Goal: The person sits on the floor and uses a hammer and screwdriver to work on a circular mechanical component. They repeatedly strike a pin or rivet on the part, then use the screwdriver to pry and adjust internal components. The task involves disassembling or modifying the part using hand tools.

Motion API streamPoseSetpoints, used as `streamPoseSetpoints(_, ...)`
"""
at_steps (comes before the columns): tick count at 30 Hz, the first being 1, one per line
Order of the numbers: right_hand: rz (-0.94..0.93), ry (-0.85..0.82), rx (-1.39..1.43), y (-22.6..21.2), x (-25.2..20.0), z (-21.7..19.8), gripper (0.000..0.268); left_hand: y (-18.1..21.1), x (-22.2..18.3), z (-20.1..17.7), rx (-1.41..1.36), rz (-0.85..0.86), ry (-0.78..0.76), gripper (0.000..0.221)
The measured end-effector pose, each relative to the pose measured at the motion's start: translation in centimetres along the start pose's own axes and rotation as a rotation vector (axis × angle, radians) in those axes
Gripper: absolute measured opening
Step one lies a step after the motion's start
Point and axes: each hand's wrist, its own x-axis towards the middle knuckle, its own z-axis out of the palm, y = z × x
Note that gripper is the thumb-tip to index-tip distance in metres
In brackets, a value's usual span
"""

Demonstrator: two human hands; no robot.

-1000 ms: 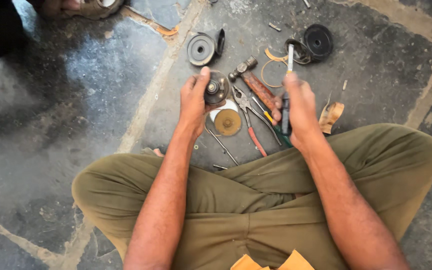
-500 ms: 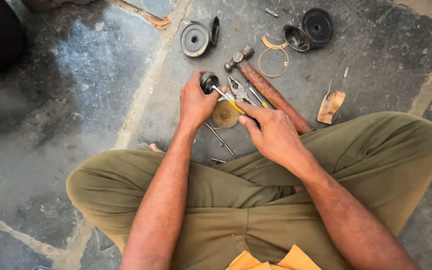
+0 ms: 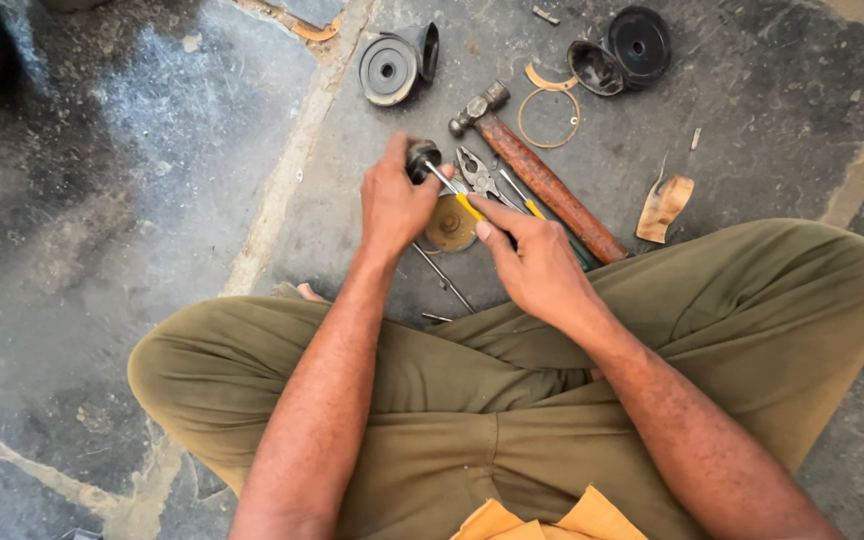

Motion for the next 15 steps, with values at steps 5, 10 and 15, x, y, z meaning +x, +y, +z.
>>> streamPoseSetpoints(5,0.583,-0.217,0.793,1.8,1.1,-0.7,0.043,0.5,-0.4,0.0,0.030,0.029,-0.026,0.033)
streamPoseSetpoints(10,0.695,-0.348,1.199,3.0,1.9,-1.2,0.042,0.4,-0.5,-0.2,0.043,0.097,0.002,0.031)
streamPoseSetpoints(15,0.662,-0.259,0.957,3.5,1.7,-0.5,0.042,0.1,-0.7,0.0,0.112,0.128,0.004,0.028)
